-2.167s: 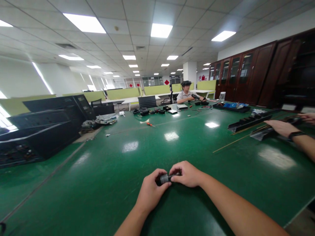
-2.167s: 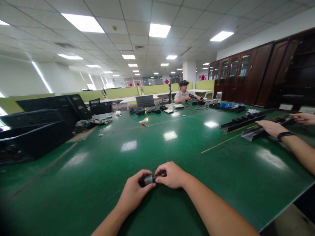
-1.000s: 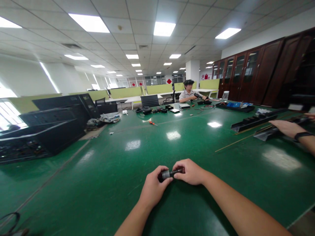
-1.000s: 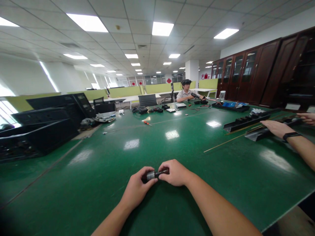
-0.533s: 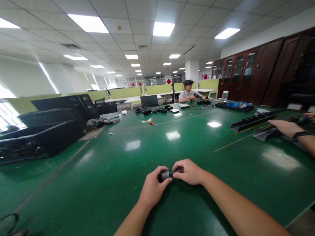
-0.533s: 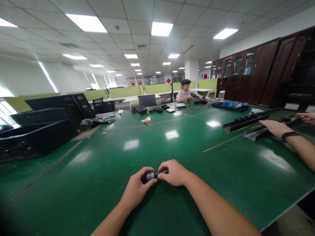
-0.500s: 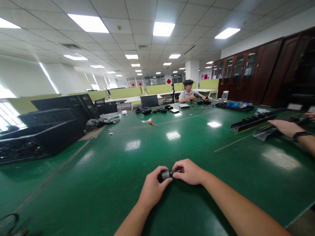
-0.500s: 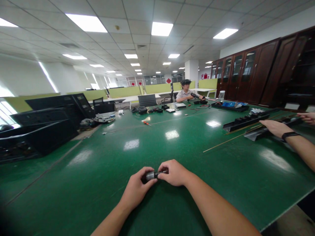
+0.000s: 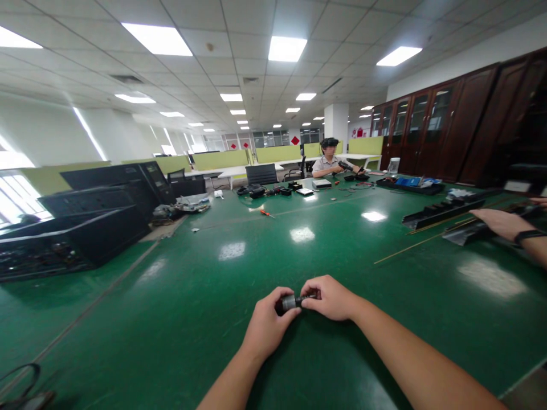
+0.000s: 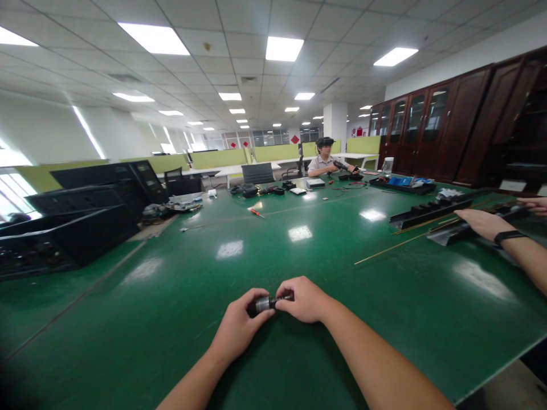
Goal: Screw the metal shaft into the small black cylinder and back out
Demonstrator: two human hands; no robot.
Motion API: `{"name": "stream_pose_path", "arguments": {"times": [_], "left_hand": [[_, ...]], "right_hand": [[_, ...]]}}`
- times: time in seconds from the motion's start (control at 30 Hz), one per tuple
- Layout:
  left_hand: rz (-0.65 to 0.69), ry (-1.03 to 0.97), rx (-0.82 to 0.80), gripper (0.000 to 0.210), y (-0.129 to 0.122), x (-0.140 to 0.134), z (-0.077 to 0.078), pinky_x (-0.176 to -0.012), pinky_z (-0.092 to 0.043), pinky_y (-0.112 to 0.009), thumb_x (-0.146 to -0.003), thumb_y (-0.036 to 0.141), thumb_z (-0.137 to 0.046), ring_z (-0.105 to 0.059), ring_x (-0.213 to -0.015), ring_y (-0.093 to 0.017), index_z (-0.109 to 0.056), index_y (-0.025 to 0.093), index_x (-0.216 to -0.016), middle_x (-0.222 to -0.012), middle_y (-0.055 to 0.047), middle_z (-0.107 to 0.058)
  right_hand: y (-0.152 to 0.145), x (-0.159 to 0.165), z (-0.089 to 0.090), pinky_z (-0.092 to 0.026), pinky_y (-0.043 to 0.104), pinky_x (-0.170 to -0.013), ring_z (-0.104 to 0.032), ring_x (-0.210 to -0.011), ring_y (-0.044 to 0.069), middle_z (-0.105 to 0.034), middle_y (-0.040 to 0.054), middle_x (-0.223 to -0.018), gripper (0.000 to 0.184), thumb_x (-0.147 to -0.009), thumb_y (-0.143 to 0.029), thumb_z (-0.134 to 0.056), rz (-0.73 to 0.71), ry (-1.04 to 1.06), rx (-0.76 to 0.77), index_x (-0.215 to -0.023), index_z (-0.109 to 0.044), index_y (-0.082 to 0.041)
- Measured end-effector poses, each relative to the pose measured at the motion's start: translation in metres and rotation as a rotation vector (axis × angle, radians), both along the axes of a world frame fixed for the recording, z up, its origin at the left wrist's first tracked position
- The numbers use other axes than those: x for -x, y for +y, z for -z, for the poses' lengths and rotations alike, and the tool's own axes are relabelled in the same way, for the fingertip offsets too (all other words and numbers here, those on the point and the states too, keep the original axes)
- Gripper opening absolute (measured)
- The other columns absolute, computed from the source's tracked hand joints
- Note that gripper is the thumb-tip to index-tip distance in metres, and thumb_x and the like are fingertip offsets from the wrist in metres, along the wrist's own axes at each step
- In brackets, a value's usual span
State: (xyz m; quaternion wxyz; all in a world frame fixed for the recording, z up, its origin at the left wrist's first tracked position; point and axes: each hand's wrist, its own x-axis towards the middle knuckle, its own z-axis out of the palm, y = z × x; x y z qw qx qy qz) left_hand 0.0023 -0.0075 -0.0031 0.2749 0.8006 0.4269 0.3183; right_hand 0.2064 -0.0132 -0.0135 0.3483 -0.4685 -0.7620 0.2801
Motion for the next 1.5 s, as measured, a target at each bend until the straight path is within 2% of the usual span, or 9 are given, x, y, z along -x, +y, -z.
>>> {"name": "stream_pose_path", "arguments": {"times": [1.5], "left_hand": [[-0.01, -0.011, 0.019, 0.024, 0.0015, 0.0005, 0.0022, -0.077, -0.047, -0.03, -0.075, 0.026, -0.067, -0.064, -0.083, -0.019, -0.064, 0.024, -0.098, -0.091, 0.001, -0.069]], "right_hand": [[-0.0001, -0.0022, 0.0024, -0.039, 0.02, -0.055, -0.055, -0.062, 0.011, -0.064, -0.001, -0.07, 0.012, -0.077, -0.026, -0.066, 0.02, -0.018, 0.015, -0.086, -0.069, -0.018]]}}
